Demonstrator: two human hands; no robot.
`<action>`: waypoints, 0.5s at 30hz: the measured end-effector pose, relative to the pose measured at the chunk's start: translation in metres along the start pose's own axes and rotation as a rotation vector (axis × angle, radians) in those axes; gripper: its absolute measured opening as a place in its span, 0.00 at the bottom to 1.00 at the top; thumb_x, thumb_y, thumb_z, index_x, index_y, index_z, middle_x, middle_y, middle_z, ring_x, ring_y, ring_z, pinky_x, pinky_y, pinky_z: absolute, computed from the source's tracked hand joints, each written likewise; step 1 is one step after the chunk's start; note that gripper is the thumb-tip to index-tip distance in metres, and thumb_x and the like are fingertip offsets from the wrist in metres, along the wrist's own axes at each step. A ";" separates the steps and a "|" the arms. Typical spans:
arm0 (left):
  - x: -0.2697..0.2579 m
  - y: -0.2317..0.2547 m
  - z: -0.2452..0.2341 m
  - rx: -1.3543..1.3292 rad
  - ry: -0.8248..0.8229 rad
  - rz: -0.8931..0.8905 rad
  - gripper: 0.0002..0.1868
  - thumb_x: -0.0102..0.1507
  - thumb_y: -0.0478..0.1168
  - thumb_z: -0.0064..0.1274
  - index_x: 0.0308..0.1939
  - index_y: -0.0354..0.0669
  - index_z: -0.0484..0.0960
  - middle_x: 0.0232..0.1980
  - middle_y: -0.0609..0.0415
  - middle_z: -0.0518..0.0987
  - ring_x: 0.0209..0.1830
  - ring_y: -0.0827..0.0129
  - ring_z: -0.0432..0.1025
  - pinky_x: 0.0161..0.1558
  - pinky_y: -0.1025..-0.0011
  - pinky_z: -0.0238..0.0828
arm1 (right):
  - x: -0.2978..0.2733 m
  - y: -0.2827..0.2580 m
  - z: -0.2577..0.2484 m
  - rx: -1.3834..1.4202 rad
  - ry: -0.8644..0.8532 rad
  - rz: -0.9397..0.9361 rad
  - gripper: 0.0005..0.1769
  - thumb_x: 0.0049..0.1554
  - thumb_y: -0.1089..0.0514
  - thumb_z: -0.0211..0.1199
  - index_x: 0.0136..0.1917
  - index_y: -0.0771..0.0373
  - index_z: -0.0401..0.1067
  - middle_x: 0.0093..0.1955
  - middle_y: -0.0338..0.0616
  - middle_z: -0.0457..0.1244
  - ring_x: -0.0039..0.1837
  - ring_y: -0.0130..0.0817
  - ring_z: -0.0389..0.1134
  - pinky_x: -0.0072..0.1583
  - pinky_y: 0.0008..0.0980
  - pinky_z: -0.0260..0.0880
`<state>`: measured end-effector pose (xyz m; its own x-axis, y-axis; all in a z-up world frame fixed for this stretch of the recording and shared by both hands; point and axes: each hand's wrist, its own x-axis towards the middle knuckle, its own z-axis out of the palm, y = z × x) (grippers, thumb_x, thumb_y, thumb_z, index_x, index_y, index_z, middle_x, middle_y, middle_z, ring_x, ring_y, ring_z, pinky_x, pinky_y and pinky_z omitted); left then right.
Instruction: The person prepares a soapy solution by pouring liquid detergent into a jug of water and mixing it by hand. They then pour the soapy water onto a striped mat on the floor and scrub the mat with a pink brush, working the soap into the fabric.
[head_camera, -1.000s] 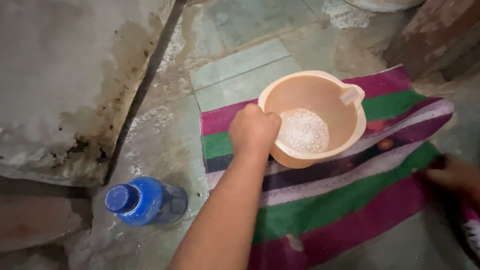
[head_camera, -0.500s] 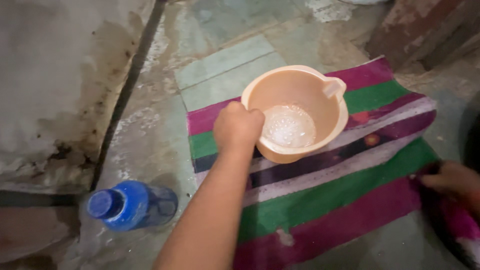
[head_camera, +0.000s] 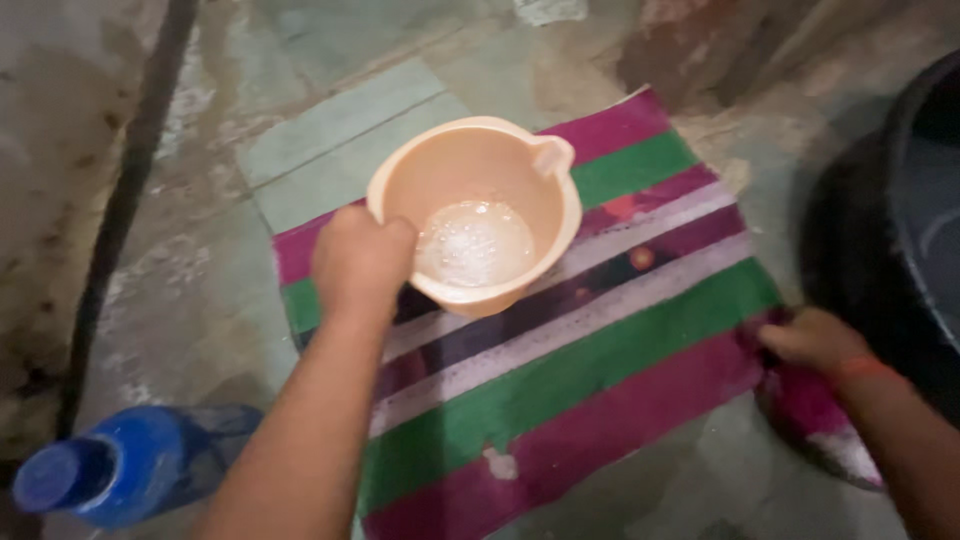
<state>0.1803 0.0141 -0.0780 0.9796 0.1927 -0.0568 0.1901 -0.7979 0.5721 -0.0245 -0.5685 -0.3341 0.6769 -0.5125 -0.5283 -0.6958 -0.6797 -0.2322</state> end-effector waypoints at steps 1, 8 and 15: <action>-0.004 0.001 -0.006 -0.044 -0.052 -0.061 0.19 0.53 0.44 0.51 0.37 0.29 0.85 0.35 0.29 0.81 0.32 0.38 0.79 0.38 0.48 0.76 | -0.010 -0.001 0.004 0.036 0.012 0.048 0.33 0.44 0.40 0.67 0.42 0.77 0.81 0.41 0.64 0.71 0.45 0.56 0.74 0.51 0.51 0.72; -0.015 0.013 -0.019 -0.064 -0.087 -0.096 0.18 0.55 0.41 0.49 0.37 0.26 0.84 0.30 0.29 0.81 0.23 0.43 0.79 0.31 0.52 0.76 | -0.072 -0.090 -0.026 -0.125 0.198 -0.097 0.43 0.37 0.41 0.73 0.60 0.71 0.76 0.50 0.64 0.72 0.52 0.56 0.76 0.55 0.47 0.75; -0.013 -0.011 -0.021 -0.435 -0.293 -0.082 0.26 0.57 0.56 0.58 0.40 0.33 0.88 0.32 0.46 0.85 0.20 0.62 0.75 0.23 0.63 0.72 | -0.069 -0.094 -0.019 -0.029 0.213 -0.184 0.49 0.41 0.46 0.73 0.73 0.66 0.65 0.65 0.66 0.65 0.64 0.59 0.69 0.64 0.47 0.68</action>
<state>0.1641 0.0329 -0.0663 0.9514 0.0272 -0.3068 0.2838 -0.4645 0.8389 -0.0012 -0.4798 -0.2604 0.8285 -0.4762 -0.2948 -0.5517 -0.7845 -0.2833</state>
